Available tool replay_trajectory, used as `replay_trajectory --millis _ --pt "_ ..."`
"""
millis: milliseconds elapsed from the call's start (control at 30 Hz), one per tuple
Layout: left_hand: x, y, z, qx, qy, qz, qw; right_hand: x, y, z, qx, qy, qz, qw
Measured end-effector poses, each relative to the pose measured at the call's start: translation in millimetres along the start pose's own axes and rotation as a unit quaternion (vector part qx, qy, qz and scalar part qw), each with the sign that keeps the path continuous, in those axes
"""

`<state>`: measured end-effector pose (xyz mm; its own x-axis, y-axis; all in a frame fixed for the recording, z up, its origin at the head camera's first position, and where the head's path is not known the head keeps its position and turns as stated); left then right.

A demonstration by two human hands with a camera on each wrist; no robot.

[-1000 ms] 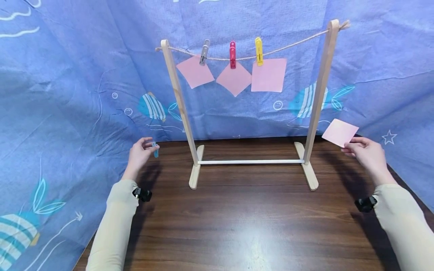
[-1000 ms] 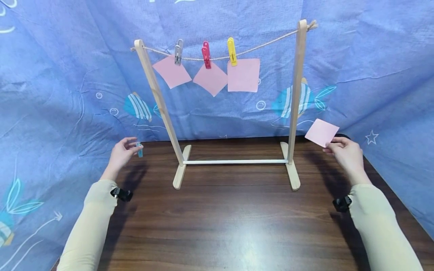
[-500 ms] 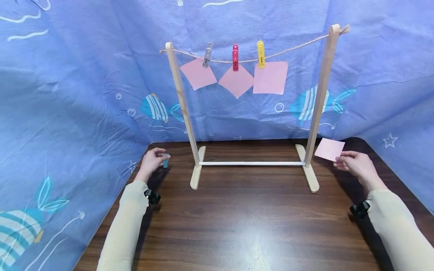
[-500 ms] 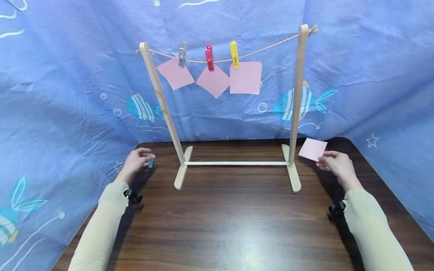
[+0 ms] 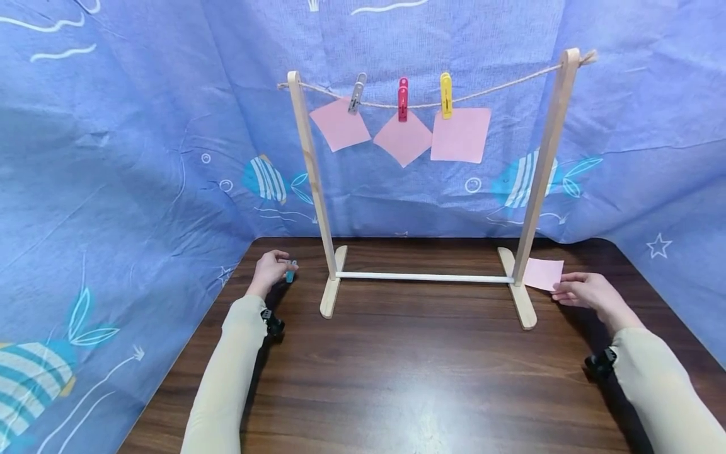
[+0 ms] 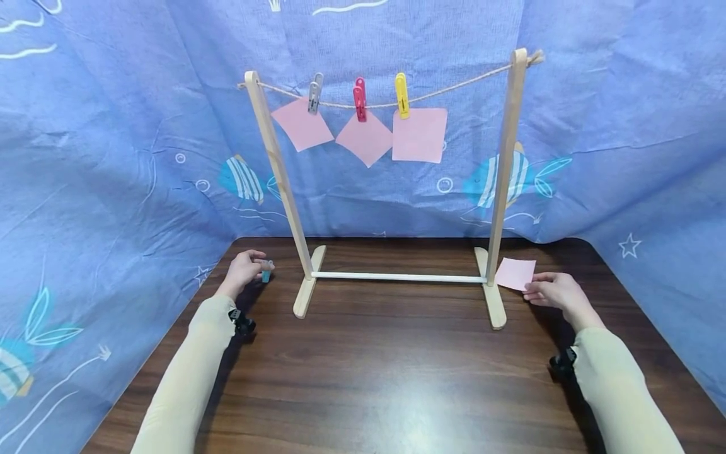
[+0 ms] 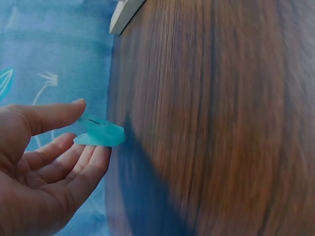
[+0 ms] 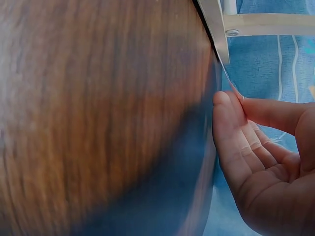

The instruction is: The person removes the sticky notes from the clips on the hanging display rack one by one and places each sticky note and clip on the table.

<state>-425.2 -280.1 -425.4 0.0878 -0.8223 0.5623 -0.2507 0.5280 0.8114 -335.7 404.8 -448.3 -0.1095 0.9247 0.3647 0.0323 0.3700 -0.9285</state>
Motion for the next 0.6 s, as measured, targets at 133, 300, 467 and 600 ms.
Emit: replay_trajectory --millis 133,300,467,600 --pt "-7.9 -1.1 3.9 0.011 -0.005 -0.006 0.9999 -5.0 2.8 1.9 -0.015 -0.012 0.000 0.9998" --pt "-18.1 -2.0 9.2 0.014 -0.004 0.018 0.9997 -12.9 5.9 3.7 -0.028 -0.029 0.006 0.9992" --pt "-28.0 3.7 13.1 0.001 0.010 0.034 0.9994 -15.3 8.6 4.5 -0.031 -0.034 0.014 0.9988" --pt "-36.5 10.4 16.4 -0.007 0.014 0.035 0.9993 -14.6 11.5 4.5 -0.037 -0.032 0.012 0.9987"
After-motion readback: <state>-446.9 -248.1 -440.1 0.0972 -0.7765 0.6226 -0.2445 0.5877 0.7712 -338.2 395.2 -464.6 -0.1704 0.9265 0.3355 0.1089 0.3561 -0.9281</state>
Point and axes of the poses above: each hand's wrist, its own z-axis towards the middle knuckle, its own x-axis out of the back of the hand, y = z × x, the point moved 10 cm from there along z, towards the middle knuckle, and after that the axes turned 7 degrees about x, right-handed, at the moved point
